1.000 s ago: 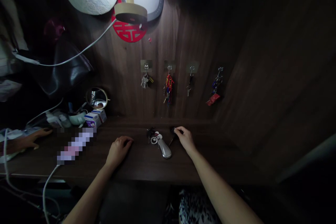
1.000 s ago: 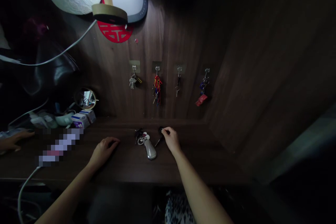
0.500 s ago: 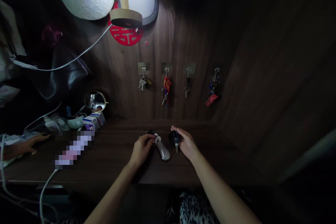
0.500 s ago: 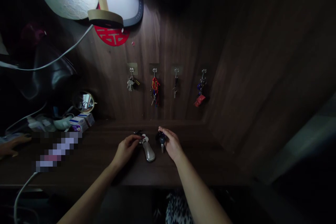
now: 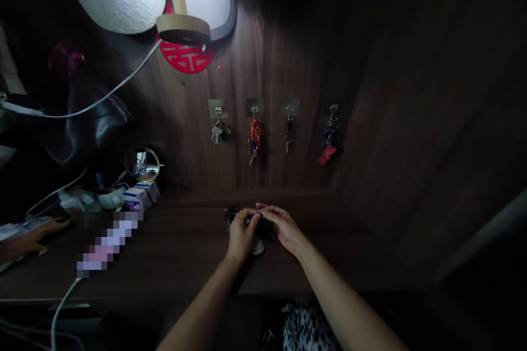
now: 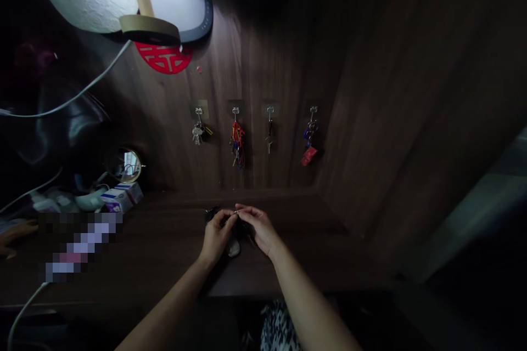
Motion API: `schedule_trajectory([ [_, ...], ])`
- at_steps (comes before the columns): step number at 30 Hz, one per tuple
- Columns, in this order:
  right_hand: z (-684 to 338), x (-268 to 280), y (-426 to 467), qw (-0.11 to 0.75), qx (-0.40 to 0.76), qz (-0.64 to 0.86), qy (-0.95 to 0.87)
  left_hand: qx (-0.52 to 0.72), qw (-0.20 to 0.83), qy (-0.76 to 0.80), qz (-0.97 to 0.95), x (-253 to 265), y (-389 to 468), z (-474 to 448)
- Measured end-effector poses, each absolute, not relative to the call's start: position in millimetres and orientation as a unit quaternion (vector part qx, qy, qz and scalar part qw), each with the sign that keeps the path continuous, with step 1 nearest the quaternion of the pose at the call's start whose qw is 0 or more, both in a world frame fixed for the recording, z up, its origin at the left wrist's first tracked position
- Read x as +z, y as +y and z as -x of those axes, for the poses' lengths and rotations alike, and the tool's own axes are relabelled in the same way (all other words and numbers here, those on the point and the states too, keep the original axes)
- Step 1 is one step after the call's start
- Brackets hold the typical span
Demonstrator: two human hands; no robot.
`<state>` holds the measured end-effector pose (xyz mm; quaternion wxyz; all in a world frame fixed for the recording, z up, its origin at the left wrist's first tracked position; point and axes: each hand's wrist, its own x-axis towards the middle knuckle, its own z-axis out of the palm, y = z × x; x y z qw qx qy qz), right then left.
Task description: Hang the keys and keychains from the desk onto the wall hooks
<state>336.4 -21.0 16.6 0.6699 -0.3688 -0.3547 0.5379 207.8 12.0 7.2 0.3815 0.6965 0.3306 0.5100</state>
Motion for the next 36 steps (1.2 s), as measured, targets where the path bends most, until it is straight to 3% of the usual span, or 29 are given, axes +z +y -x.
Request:
schedule_trajectory([
  [17,-331.4,17.4,-27.1,0.598,0.460,0.412,-0.512,0.516,0.474,0.334,-0.631,6.4,11.8,-202.4],
  [26,-333.0,14.3,-21.9,0.617,0.349,0.441,-0.551,0.503,0.461,0.345,-0.645,5.5,11.9,-203.3],
  [36,-335.3,9.2,-13.1,0.671,0.320,0.480,-0.465,0.493,0.443,0.358,-0.658,5.2,13.1,-205.1],
])
